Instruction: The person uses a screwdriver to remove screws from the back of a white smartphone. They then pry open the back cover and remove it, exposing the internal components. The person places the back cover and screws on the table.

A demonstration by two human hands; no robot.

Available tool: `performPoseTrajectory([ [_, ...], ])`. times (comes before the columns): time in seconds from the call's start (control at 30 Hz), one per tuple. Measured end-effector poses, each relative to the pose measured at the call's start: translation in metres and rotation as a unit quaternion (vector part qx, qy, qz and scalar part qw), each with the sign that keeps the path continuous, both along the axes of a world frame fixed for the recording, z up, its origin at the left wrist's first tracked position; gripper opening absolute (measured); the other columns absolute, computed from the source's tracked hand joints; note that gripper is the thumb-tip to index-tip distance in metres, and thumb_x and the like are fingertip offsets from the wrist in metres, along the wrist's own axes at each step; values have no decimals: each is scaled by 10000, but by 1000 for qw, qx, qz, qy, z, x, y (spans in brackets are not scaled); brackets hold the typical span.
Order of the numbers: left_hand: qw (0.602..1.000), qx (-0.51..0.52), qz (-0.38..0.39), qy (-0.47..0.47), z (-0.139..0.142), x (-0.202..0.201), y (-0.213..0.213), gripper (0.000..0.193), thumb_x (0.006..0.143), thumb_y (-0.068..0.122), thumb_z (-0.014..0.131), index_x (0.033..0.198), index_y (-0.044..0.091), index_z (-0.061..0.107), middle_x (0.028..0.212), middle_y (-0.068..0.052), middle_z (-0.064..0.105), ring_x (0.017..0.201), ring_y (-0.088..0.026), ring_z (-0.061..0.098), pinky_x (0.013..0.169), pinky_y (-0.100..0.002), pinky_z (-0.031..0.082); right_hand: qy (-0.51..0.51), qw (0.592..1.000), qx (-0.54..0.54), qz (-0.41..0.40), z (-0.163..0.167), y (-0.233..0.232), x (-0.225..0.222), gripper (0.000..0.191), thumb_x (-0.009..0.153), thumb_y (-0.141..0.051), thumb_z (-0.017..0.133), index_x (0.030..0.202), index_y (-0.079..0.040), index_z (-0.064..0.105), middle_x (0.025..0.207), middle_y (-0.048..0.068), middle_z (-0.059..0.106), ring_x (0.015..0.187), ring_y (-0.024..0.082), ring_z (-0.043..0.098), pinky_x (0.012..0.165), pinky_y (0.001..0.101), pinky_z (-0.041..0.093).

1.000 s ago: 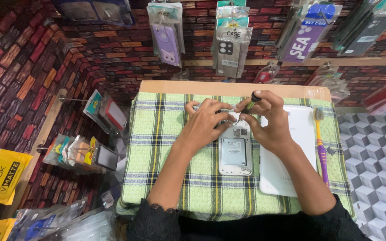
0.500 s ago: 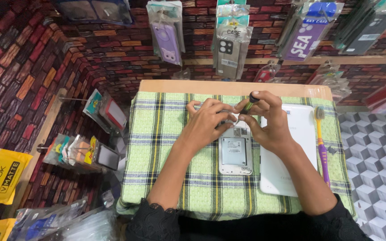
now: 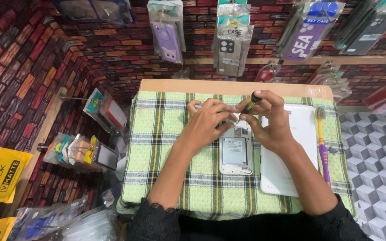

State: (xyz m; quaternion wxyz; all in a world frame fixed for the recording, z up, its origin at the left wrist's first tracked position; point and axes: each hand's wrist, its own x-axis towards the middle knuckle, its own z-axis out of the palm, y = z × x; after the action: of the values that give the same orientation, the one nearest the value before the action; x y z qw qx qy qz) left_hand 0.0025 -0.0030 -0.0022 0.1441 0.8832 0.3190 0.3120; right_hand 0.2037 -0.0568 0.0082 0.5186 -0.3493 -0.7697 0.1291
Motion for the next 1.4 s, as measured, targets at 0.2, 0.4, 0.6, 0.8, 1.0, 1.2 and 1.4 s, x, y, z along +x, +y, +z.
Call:
performPoseTrajectory([
  [0.2,1000,-2,-4,2,1,0,0,141,836,280,783,958,213,803,1164,97,724,1189,-142,567,1024,-511,225,8,1000,-14,24,0,1,0,721,929,197,622,1441,-158,260,1198,188,646,1106,272,719,911,382,658],
  [0.4,1000,-4,-2,25,3,0,0,147,817,268,800,958,226,810,1148,102,713,1181,-143,558,1027,-525,220,44,992,-62,96,7,-4,1,689,974,214,486,1469,-183,218,1375,232,568,1320,315,621,1067,433,562],
  [0.6,1000,0,3,17,2,1,-1,128,839,267,793,962,233,798,1145,123,721,1172,-128,573,1042,-515,225,33,998,-47,-18,5,0,-2,699,940,187,634,1418,-167,268,1133,167,646,1054,253,716,794,323,678],
  [0.8,1000,-11,-3,12,3,0,-1,132,844,240,785,974,230,799,1138,117,726,1162,-133,574,1028,-517,217,35,999,12,-1,2,-1,1,709,937,217,616,1418,-158,255,1119,174,631,1076,268,710,810,331,677],
  [1.0,1000,0,-20,-9,0,1,0,228,825,326,796,1031,228,792,1169,103,714,1162,-147,567,1033,-530,214,64,998,2,12,-1,-1,3,724,941,232,598,1421,-176,241,1143,191,593,1078,286,711,833,340,677],
  [1.2,1000,3,-5,8,1,-4,6,116,880,346,733,922,265,805,1123,133,743,1200,-126,574,1094,-536,204,113,993,-14,32,-4,-4,6,758,977,230,582,1456,-210,193,1184,196,600,1108,285,700,926,364,647],
  [1.4,991,-3,136,-11,17,-36,18,217,802,416,806,848,204,787,1115,87,740,1175,-153,576,1070,-574,193,78,993,-2,84,-8,-3,-1,735,937,182,646,1429,-176,235,1147,192,640,1098,292,731,886,362,701],
])
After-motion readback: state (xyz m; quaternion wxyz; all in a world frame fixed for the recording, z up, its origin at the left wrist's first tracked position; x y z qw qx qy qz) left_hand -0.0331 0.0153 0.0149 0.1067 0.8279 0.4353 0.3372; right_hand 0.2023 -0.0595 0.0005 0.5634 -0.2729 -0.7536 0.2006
